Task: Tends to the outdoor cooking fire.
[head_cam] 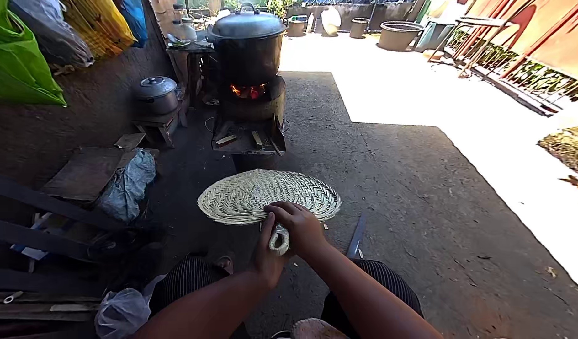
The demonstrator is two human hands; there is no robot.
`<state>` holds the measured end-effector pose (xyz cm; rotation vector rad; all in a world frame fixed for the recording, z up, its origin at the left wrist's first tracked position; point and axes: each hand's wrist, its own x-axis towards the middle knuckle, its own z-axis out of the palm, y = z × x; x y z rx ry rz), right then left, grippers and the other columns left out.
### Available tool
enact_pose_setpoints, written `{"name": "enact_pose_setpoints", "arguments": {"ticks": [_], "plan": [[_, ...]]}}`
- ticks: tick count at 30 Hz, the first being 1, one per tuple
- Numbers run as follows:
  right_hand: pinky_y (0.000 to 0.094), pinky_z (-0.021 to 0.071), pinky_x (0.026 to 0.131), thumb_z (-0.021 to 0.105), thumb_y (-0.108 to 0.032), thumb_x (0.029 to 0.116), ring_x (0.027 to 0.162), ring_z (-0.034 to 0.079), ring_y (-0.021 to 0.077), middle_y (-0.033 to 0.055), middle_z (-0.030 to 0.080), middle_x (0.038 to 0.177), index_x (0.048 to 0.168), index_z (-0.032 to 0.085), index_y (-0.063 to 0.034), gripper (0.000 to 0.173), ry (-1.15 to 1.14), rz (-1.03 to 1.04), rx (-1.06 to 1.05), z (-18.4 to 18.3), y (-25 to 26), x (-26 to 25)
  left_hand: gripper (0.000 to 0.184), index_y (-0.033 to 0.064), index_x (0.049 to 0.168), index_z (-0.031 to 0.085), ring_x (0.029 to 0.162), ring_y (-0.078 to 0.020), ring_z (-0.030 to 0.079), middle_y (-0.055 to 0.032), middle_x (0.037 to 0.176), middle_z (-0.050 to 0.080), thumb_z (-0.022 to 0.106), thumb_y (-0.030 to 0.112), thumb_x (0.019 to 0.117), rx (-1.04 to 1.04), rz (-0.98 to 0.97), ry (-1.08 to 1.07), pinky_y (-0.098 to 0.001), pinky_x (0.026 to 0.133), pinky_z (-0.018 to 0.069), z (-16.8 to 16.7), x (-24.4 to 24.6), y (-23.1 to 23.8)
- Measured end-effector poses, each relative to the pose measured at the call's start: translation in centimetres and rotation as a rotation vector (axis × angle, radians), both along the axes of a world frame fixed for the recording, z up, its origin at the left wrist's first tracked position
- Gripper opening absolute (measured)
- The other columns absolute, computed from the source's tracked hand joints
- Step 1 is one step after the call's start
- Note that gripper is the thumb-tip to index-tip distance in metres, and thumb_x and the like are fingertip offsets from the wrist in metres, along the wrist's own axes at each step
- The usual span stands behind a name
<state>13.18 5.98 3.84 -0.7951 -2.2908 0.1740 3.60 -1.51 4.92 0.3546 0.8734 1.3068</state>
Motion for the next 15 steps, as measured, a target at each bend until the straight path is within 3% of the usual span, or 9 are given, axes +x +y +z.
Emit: {"name": "enact_pose_setpoints", "arguments": {"ticks": [2,7,11,15], "plan": [[0.0456,0.0598,0.090,0.059,-0.004,0.0946,0.105,0.074,0.0293,0.0102,0.076,0.113,0.113,0.078,-0.0116,0.027,0.046,-0.004,0.057,-0.2,0.0,-0.2,0.059,0.0072,0.130,0.053,0.108,-0.0199,0.065,-0.0099,0.115,0.065,0.017,0.050,0.1095,0.067,-0.001,0.019,-0.0392,0.093,0.0544,-0.2,-0.1,0.0],[0.0506,0.0592,0.087,0.061,0.001,0.0922,0.103,0.074,0.0332,0.0137,0.076,0.111,0.110,0.077,-0.0073,0.025,-0.056,0.037,-0.045,0.4,-0.1,0.3,0.053,0.0088,0.124,0.055,0.104,-0.0208,0.066,-0.0094,0.110,0.066,0.022,0.048,0.1101,0.016,0.020,-0.008,-0.0395,0.089,0.0553,-0.1,-0.3,0.3],[0.0473,0.0600,0.088,0.061,0.000,0.0909,0.102,0.074,0.0311,0.0119,0.076,0.110,0.109,0.078,-0.0083,0.026,0.004,0.025,0.026,0.1,0.1,0.1,0.044,0.0083,0.127,0.052,0.106,-0.0148,0.063,-0.0064,0.112,0.064,0.024,0.037,0.1108,0.143,0.033,0.033,-0.0346,0.093,0.0534,-0.6,-0.5,0.9],[0.0498,0.0593,0.087,0.062,0.002,0.0893,0.102,0.074,0.0330,0.0137,0.076,0.110,0.108,0.077,-0.0064,0.025,-0.060,0.018,-0.024,0.3,0.1,0.5,0.043,0.0087,0.121,0.056,0.101,-0.0181,0.065,-0.0081,0.106,0.066,0.027,0.039,0.1112,0.058,0.023,-0.016,-0.0379,0.089,0.0547,-0.6,-0.4,1.4]]}}
